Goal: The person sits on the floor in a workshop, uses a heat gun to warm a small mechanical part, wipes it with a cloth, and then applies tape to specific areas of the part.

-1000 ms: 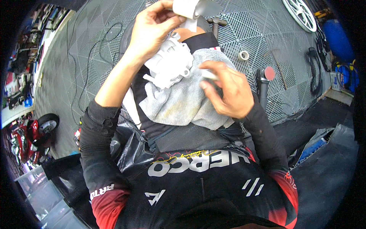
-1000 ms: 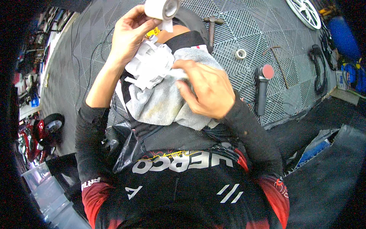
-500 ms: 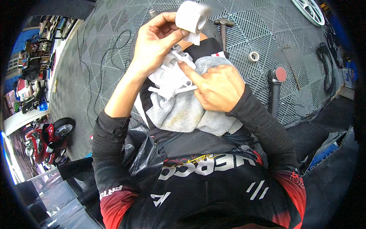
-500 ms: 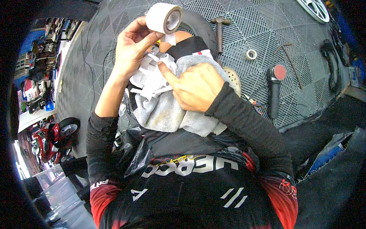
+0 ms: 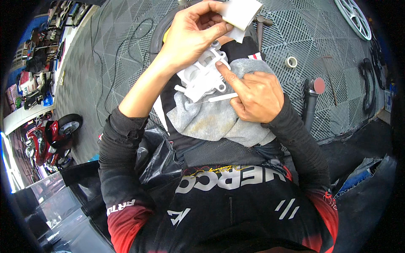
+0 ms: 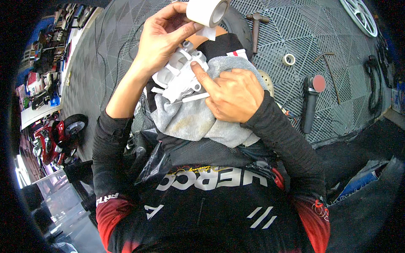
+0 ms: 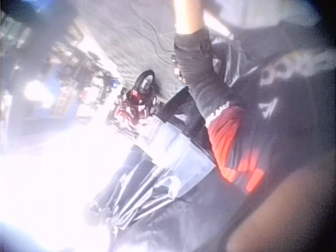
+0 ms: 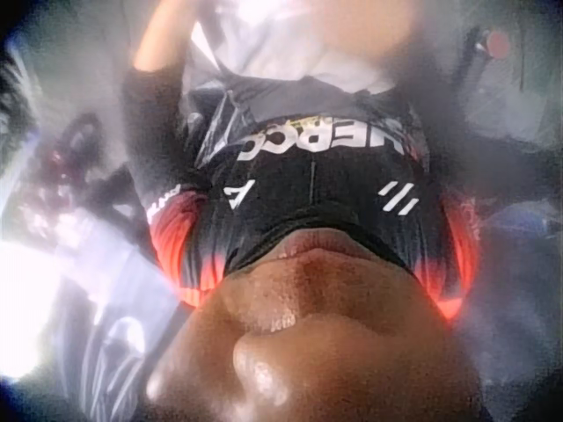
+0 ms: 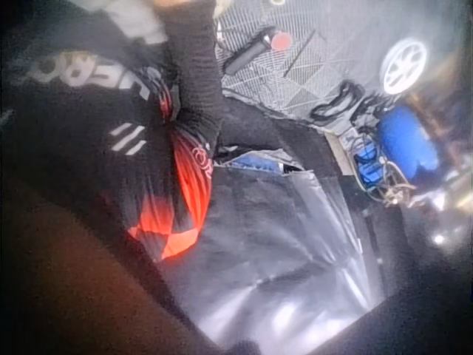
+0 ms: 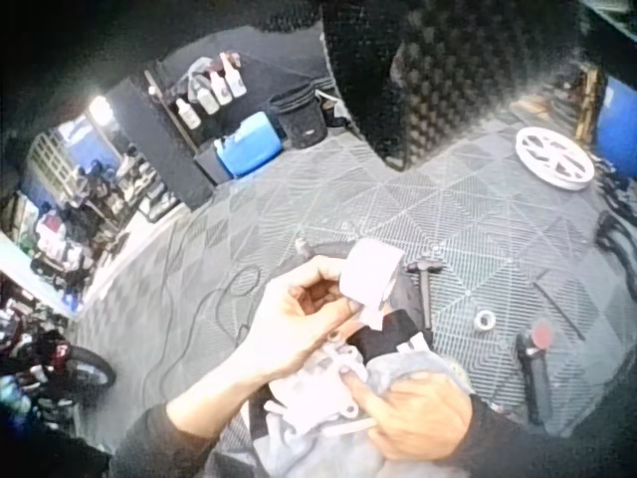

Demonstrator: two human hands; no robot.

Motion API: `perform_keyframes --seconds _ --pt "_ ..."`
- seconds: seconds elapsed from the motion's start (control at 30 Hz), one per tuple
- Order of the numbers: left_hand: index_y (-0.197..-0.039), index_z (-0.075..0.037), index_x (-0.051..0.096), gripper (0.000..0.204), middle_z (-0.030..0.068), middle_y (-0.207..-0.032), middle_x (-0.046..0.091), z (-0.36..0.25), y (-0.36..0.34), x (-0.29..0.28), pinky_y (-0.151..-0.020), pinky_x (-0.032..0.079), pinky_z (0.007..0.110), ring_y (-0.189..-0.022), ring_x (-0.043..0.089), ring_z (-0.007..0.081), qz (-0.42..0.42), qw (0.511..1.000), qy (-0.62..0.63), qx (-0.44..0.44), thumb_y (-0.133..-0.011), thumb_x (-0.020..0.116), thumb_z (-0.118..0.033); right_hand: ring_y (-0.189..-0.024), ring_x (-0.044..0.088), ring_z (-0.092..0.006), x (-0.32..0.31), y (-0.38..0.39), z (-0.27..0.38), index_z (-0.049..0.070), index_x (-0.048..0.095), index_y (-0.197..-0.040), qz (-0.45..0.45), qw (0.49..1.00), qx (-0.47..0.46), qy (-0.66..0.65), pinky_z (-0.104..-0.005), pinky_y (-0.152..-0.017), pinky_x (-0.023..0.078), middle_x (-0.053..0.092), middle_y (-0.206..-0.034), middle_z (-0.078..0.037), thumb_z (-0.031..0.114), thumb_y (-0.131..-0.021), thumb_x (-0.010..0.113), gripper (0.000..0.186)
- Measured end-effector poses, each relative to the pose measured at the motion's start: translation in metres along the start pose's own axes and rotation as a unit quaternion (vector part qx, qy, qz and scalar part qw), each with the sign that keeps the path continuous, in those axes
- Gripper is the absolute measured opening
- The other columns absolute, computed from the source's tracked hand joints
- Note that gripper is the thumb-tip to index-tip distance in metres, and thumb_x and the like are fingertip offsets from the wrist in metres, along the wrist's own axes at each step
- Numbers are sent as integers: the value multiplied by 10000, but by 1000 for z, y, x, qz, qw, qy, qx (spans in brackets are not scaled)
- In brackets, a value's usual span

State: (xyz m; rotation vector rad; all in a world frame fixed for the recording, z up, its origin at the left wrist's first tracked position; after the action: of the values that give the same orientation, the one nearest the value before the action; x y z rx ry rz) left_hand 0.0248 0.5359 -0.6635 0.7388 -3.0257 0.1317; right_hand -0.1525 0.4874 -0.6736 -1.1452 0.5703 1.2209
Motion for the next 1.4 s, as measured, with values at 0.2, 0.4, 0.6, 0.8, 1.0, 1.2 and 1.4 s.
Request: perform_keyframes --seconds 0.2,0.4,0.6,0.8,1.0,1.2,1.4 --pt "-1209 17 610 231 67 -1072 700 -3 -2 7 -841 545 252 -953 673 122 32 998 49 -32 -979 628 16 -545 606 -201 -1 2 6 25 547 -1450 21 999 -42 -8 -358 -586 516 575 -566 -20 208 -721 700 767" --pt "-1195 -2 617 231 32 -1054 684 0 -1 9 -853 540 241 -962 645 88 25 998 40 -31 -966 618 26 -512 621 -222 1 -2 12 114 526 -1486 65 996 -63 -2 -385 -533 513 592 -552 -32 231 -757 694 757" --pt "-1190 -4 618 230 26 -1049 680 -2 1 7 -848 537 242 -970 642 85 31 999 19 -39 -963 608 27 -462 620 -255 10 -5 18 184 488 -1518 93 992 -74 -35 -418 -458 493 606 -539 -55 248 -801 672 743" --pt "-1186 -1 620 226 32 -1040 684 -5 0 7 -845 534 241 -959 644 87 32 999 7 -21 -962 608 24 -454 613 -273 13 -8 19 252 454 -1547 136 988 -60 -34 -428 -460 498 597 -532 -72 239 -823 658 752" --pt "-1198 3 626 248 45 -1059 698 -10 0 7 -863 532 241 -977 648 89 22 999 -36 -34 -951 613 29 -460 610 -298 6 -15 8 318 444 -1549 155 987 -23 -47 -444 -482 517 602 -540 -94 209 -797 646 786" --pt "-1200 2 632 250 40 -1049 704 -16 3 9 -876 529 247 -969 652 86 5 998 -39 -40 -951 618 13 -426 561 -277 7 -15 0 336 496 -1516 109 993 -7 -38 -424 -482 498 520 -491 -67 149 -733 623 815" --pt "-1203 5 630 251 42 -1054 701 -16 -1 8 -866 530 255 -957 647 86 16 996 -83 -39 -953 625 -2 -458 594 -307 12 -18 10 286 518 -1500 153 985 -21 -77 -462 -495 496 594 -531 -90 188 -775 644 742"
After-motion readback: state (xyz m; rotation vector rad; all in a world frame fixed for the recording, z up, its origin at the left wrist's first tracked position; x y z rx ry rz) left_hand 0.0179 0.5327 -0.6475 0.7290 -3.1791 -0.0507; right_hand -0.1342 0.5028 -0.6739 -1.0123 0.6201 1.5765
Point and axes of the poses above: each hand's wrist, its own y-axis away from the middle knuckle, its own x-axis out of the palm, z = x × y, the point moved 5 cm from there along -y, towards the middle knuckle
